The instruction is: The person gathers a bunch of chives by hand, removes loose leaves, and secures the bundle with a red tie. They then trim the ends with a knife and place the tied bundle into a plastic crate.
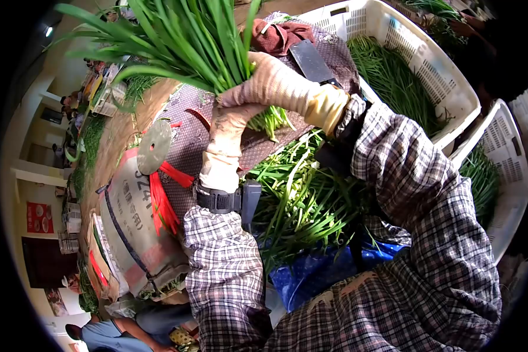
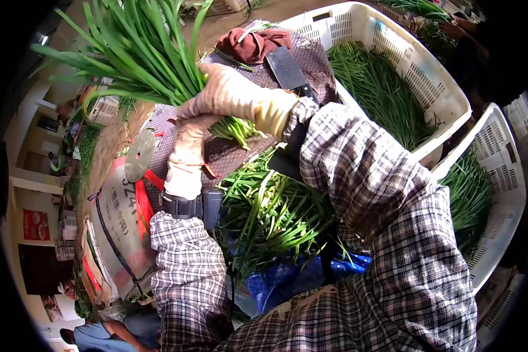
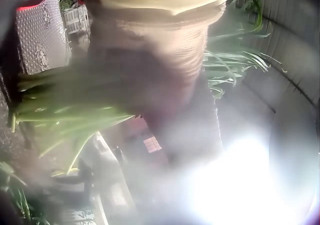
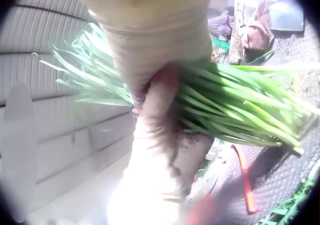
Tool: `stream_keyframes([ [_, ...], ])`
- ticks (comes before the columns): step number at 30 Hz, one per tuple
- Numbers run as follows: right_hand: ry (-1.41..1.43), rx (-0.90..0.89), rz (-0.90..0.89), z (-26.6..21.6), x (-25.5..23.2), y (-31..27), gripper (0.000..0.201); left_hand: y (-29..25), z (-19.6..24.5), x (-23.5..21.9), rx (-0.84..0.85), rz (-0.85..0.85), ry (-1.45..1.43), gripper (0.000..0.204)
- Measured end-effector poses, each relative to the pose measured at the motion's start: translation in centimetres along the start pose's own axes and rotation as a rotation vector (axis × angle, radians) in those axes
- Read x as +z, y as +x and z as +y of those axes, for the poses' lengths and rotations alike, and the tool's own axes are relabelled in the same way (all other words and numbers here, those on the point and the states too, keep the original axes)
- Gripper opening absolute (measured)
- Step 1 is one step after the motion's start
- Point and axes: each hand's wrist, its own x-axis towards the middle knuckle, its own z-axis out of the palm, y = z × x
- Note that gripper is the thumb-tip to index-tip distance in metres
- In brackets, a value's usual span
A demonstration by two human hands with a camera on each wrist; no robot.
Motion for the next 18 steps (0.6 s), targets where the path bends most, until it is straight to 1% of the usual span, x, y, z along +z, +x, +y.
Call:
stream_keyframes([
  [1,0.088,-0.033,-0.045,0.6,0.1,0.9,0.08,0.3,0.3,-0.4,-0.016,0.019,-0.048,0.055],
  [2,0.031,0.044,-0.039,-2.6,0.3,0.2,0.062,0.6,1.0,-0.7,-0.03,0.038,-0.117,0.057],
  [3,0.03,0.04,-0.034,-3.1,0.3,0.8,0.062,0.7,1.6,-1.0,-0.048,0.056,-0.198,0.058],
  [4,-0.064,-0.15,-0.113,-4.1,0.6,1.6,0.061,0.7,2.2,-1.3,-0.07,0.078,-0.289,0.059],
  [5,-0.089,-0.089,-0.112,-4.7,1.0,1.2,0.053,0.2,2.7,-1.6,-0.097,0.104,-0.39,0.06],
  [6,-0.114,-0.029,-0.112,-6.3,1.4,0.6,0.046,-0.7,3.0,-1.6,-0.122,0.13,-0.483,0.061],
  [7,-0.23,0.053,-0.114,-7.1,2.0,0.5,0.048,-1.9,3.2,-1.6,-0.142,0.158,-0.567,0.062],
  [9,-0.583,0.019,-0.191,-8.0,2.2,-0.1,0.051,-5.2,3.8,-0.4,-0.172,0.228,-0.651,0.064],
  [10,-0.563,-0.039,-0.303,-8.6,1.6,-0.8,0.053,-6.3,4.2,0.4,-0.24,0.298,-0.605,0.062],
  [11,-0.561,-0.097,-0.312,-8.5,1.6,-1.4,0.054,-7.1,4.3,1.2,-0.168,0.283,-0.571,0.054],
  [13,-0.733,0.027,-0.397,-8.3,1.9,-1.6,0.057,-8.2,4.4,1.3,-0.276,0.126,-0.6,0.048],
  [14,-0.62,-0.058,-0.362,-7.1,2.1,-2.0,0.068,-8.9,3.7,1.3,-0.31,0.198,-0.673,0.041],
  [15,-0.571,0.163,-0.336,-8.5,2.2,-3.1,0.083,-9.5,3.8,0.8,-0.317,0.138,-0.723,0.04],
  [16,-0.536,0.074,-0.195,-7.8,2.5,-4.6,0.089,-10.1,4.0,0.6,-0.139,0.041,-0.838,0.04],
  [17,-0.499,-0.016,-0.057,-7.1,2.9,-6.2,0.095,-10.6,4.8,0.8,-0.133,0.217,-0.919,0.039],
  [18,-0.49,0.112,-0.186,-8.3,3.2,-8.1,0.097,-11.1,5.6,1.0,-0.112,0.394,-0.983,0.039],
])
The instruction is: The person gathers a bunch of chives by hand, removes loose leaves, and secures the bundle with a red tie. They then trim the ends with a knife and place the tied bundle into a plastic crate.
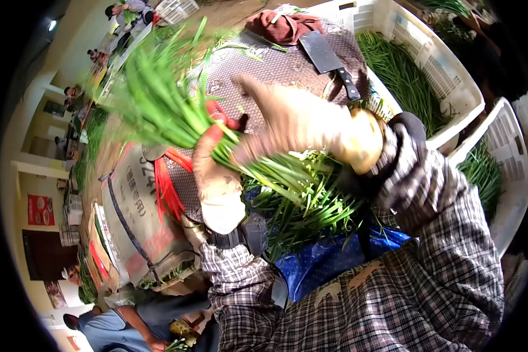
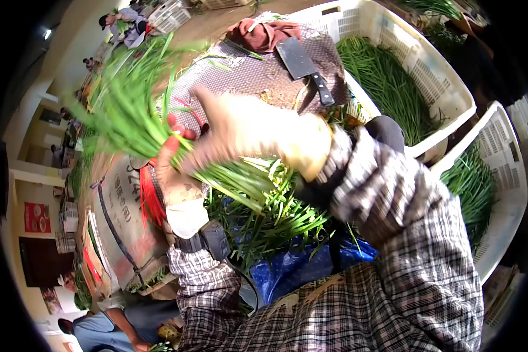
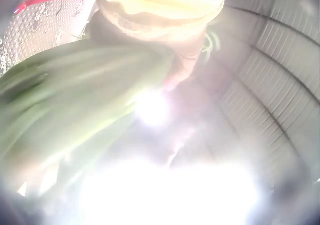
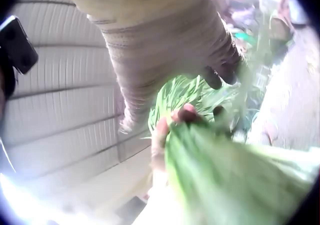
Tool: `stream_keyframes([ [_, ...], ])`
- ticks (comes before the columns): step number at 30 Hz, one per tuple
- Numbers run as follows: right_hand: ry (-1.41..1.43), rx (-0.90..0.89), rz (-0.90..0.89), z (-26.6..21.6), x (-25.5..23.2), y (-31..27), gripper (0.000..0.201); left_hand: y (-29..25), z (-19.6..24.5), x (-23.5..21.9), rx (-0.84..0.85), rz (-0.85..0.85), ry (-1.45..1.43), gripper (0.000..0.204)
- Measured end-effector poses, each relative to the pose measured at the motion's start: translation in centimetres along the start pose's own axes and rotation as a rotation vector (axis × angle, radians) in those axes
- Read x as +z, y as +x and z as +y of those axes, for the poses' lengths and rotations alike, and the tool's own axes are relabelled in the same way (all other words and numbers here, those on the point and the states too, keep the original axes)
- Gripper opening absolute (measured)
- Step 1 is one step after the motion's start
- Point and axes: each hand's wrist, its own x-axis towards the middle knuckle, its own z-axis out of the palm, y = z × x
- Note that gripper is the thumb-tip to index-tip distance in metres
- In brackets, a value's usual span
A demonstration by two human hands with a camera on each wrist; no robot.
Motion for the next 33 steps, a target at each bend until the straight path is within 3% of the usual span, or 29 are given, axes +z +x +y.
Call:
stream_keyframes([
  [1,0.015,0.095,-0.156,-1.1,0.4,-1.9,0.1,-0.8,0.4,0.0,0.119,0.037,0.065,0.034],
  [3,-0.019,0.074,-0.19,1.7,5.5,-3.3,0.085,-1.1,1.5,-1.6,0.287,-0.044,0.14,0.028],
  [7,0.138,0.0,-0.202,3.2,7.9,-0.9,0.052,-1.7,3.4,-2.8,0.317,-0.112,0.008,0.023],
  [11,-0.261,-0.053,-0.291,-0.1,4.6,4.8,0.032,-0.5,6.8,-2.7,0.465,-0.067,0.021,0.033],
  [12,-0.345,-0.006,-0.344,-1.4,3.6,6.6,0.029,-0.2,8.7,-3.6,0.381,-0.145,0.007,0.036],
  [13,-0.491,-0.097,-0.313,-0.2,3.9,8.9,0.029,0.2,10.9,-4.6,0.295,-0.224,-0.007,0.039],
  [15,-0.672,-0.28,-0.086,2.5,4.8,12.3,0.024,0.9,15.3,-8.6,0.273,-0.199,-0.184,0.042],
  [17,-0.69,-0.216,-0.116,5.2,6.3,15.2,0.024,-0.3,17.3,-11.6,0.414,0.066,-0.008,0.042],
  [19,-0.779,-0.088,-0.28,7.4,7.7,16.0,0.028,-2.4,19.2,-18.4,0.515,0.298,0.341,0.043],
  [20,-0.765,0.057,-0.389,8.9,8.8,17.1,0.02,-3.4,19.6,-19.6,0.539,0.371,0.473,0.043],
  [21,-0.829,0.126,-0.329,12.0,11.0,18.0,0.019,-4.3,20.0,-20.7,0.555,0.451,0.604,0.044],
  [22,-0.891,0.199,-0.272,15.6,13.5,19.1,0.018,-5.1,19.6,-19.5,0.65,0.829,0.549,0.044],
  [23,-0.854,0.166,-0.47,12.2,10.6,17.8,0.021,-5.4,18.9,-19.2,0.696,1.027,0.515,0.044],
  [24,-0.867,0.111,-0.427,11.2,10.2,17.1,0.019,-5.7,18.1,-18.7,0.734,1.226,0.471,0.044],
  [26,-0.83,0.074,-0.404,11.9,10.3,17.3,0.018,-3.6,16.4,-17.1,1.248,1.012,1.035,0.052],
  [28,-0.827,0.088,-0.417,14.1,10.9,18.0,0.018,-1.2,13.0,-12.7,0.986,0.721,1.627,0.066],
  [30,-0.317,0.086,-0.313,18.3,11.6,18.4,0.019,2.1,9.9,-9.1,0.777,0.108,1.971,0.079],
  [31,-0.375,0.058,-0.268,18.2,11.6,18.6,0.02,4.0,8.8,-9.5,0.736,-0.09,2.268,0.091],
  [32,-0.036,-0.032,-0.182,20.1,12.1,18.8,0.02,5.4,7.4,-8.0,0.386,-0.074,2.503,0.103],
  [33,0.294,-0.145,-0.135,22.1,12.7,18.9,0.019,7.2,6.8,-9.1,0.371,-0.179,2.541,0.109],
])
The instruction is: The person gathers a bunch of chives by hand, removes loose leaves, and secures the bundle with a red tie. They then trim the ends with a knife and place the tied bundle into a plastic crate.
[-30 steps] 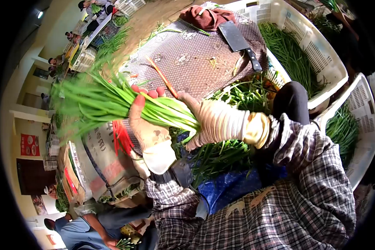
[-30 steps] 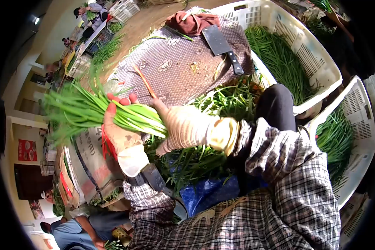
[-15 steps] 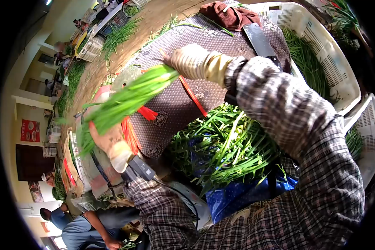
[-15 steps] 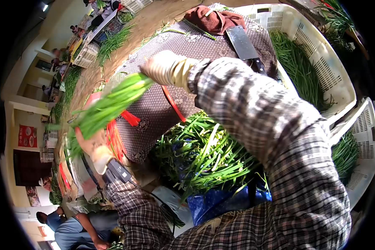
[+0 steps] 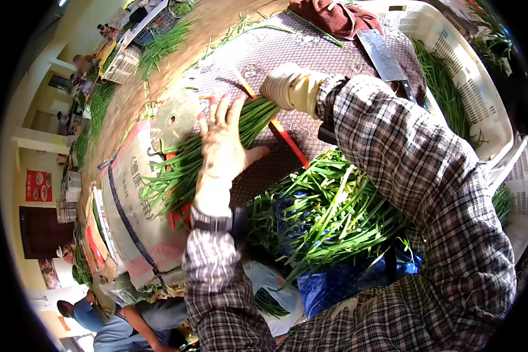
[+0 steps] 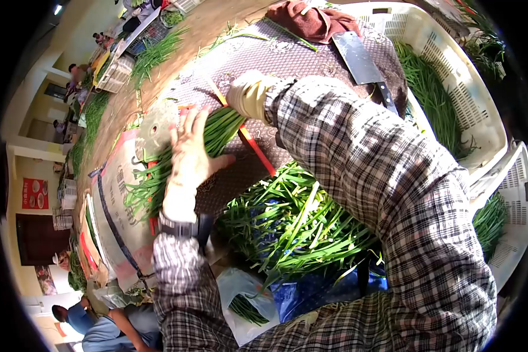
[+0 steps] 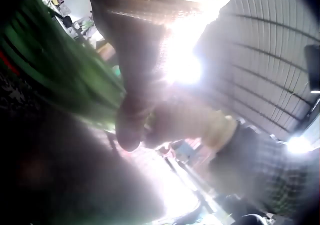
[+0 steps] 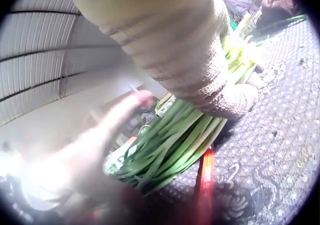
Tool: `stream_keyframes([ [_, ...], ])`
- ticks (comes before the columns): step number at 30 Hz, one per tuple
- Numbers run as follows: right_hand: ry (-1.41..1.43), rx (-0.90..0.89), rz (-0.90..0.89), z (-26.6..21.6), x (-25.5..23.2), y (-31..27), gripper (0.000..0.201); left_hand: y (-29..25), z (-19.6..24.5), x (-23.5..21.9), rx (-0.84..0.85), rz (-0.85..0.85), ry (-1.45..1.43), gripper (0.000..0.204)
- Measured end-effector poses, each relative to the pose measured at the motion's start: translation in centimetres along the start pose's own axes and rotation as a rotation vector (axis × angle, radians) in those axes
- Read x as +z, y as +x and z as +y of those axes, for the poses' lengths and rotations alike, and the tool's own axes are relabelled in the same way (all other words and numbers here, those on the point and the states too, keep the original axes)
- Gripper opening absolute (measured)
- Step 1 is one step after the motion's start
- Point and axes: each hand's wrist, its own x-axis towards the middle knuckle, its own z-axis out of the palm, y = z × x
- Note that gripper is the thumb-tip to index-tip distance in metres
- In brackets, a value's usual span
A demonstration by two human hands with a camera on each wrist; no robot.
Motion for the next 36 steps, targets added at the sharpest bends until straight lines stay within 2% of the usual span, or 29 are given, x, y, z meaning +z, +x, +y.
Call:
stream_keyframes([
  [2,-0.902,0.336,-0.296,-8.1,-1.1,0.4,0.019,1.9,-1.9,2.9,0.05,-0.106,-0.015,0.106],
  [3,-1.177,0.399,-0.485,-11.8,-1.0,-0.1,0.024,2.6,-2.2,3.4,0.062,-0.103,-0.018,0.106],
  [5,-1.468,0.336,-0.69,-17.2,-1.3,-2.5,0.038,3.7,-2.6,3.6,-0.081,-0.307,-0.051,0.093],
  [6,-1.363,0.137,-0.262,-15.7,-0.8,-4.6,0.05,3.7,-3.1,4.0,-0.08,-0.302,-0.054,0.093],
  [7,-1.22,0.115,-0.099,-16.5,-0.1,-6.8,0.051,3.5,-3.5,4.6,-0.006,-0.191,-0.053,0.086],
  [8,-1.183,0.2,-0.041,-17.8,1.2,-8.5,0.053,3.4,-3.9,5.4,0.07,-0.081,-0.053,0.079],
  [9,-0.994,0.217,-0.113,-17.3,2.5,-10.3,0.04,3.4,-4.5,6.5,0.09,0.02,-0.164,0.072],
  [11,-0.864,0.146,-0.108,-14.2,5.8,-13.4,0.055,4.1,-5.1,7.3,0.049,-0.042,-0.314,0.066],
  [12,-0.938,0.077,-0.064,-13.3,6.9,-14.0,0.057,4.4,-5.8,8.2,0.03,-0.073,-0.389,0.064],
  [14,-0.992,0.017,0.094,-12.4,8.7,-14.5,0.055,4.3,-4.0,5.3,-0.013,-0.08,-0.305,0.061],
  [16,-0.987,0.033,0.094,-12.6,8.8,-14.6,0.054,4.2,-2.9,4.5,-0.045,-0.092,-0.232,0.059],
  [19,-0.994,-0.009,0.107,-11.8,8.7,-15.0,0.052,4.5,-2.3,5.1,-0.112,-0.073,-0.327,0.058],
  [21,-0.963,-0.03,0.128,-12.4,8.4,-15.0,0.059,4.4,-3.0,5.4,-0.066,-0.083,-0.307,0.061],
  [23,-0.915,0.076,0.05,-12.8,8.1,-14.5,0.06,4.7,-3.2,5.6,-0.014,-0.12,-0.277,0.066],
  [24,-0.887,0.174,-0.01,-12.6,8.4,-13.5,0.061,4.5,-3.3,5.3,0.003,-0.145,-0.262,0.068],
  [25,-0.697,0.34,-0.113,-11.7,8.9,-11.8,0.064,4.5,-2.8,4.5,-0.011,-0.202,-0.21,0.075],
  [26,-0.743,0.236,-0.044,-15.4,6.5,-11.4,0.067,4.5,-1.9,2.9,-0.044,-0.3,-0.138,0.079],
  [27,-0.761,0.089,0.23,-15.4,6.3,-10.4,0.059,4.7,-6.3,7.0,0.115,-0.261,0.103,0.081],
  [28,-0.775,-0.079,0.492,-15.4,6.3,-8.9,0.051,4.9,-7.9,9.2,0.201,-0.237,0.222,0.082],
  [29,-0.81,-0.107,0.59,-15.5,5.6,-7.9,0.053,5.0,-9.5,11.3,0.286,-0.202,0.342,0.083],
  [30,-0.841,-0.141,0.684,-15.5,5.0,-6.7,0.055,4.5,-8.5,11.5,0.332,-0.094,0.299,0.08],
  [31,-0.871,-0.159,0.8,-13.2,5.5,-5.0,0.057,4.0,-7.2,10.9,0.363,-0.041,0.272,0.079],
  [32,-0.805,-0.058,0.495,-11.7,4.1,-6.0,0.059,3.6,-5.9,10.4,0.396,0.011,0.246,0.078],
  [34,-0.827,-0.076,0.418,-6.9,4.5,-4.8,0.05,3.2,-3.0,7.0,-0.075,-0.136,-0.111,0.075],
  [35,-0.817,0.038,0.332,-6.0,5.3,-2.2,0.045,3.0,-3.2,7.6,-0.029,-0.055,-0.165,0.077],
  [36,-0.801,0.149,0.245,-5.3,5.6,-0.5,0.039,2.7,-4.6,9.2,-0.02,-0.016,-0.364,0.076],
])
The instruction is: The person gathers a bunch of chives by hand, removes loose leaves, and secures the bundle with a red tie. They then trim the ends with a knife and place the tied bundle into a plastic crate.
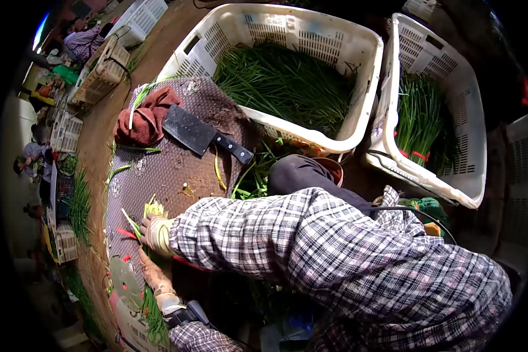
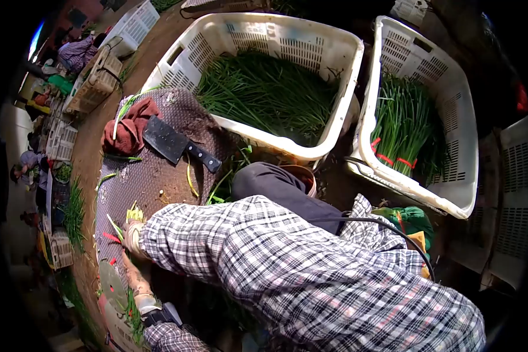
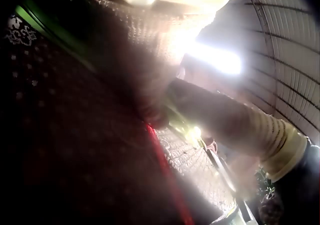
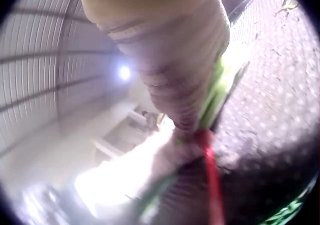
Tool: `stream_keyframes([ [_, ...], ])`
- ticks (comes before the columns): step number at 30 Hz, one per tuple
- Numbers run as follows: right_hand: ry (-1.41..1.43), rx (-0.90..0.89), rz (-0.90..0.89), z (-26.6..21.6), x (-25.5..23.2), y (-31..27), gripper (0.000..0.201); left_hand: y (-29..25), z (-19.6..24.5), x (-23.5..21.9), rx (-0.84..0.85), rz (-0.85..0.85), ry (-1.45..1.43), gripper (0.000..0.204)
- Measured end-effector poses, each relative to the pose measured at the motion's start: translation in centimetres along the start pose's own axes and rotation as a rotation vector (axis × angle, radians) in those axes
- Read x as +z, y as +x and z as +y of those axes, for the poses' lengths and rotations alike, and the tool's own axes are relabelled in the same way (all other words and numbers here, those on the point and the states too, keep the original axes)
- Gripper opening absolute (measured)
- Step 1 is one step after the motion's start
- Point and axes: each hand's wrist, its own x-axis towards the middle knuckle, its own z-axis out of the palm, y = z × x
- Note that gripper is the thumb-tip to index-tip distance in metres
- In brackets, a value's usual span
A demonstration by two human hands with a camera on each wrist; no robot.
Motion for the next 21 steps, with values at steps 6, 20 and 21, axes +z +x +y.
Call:
stream_keyframes([
  [6,0.262,-0.16,-0.298,9.8,-23.2,-6.5,0.048,-1.3,1.9,-2.1,0.103,0.028,0.145,0.088],
  [20,0.145,1.546,-0.651,39.9,-26.5,-36.1,0.075,-2.8,10.9,-6.3,-0.153,-0.18,0.096,0.096],
  [21,0.18,1.592,-0.616,42.5,-22.8,-38.1,0.076,-2.8,11.1,-6.5,-0.16,-0.189,0.112,0.096],
])
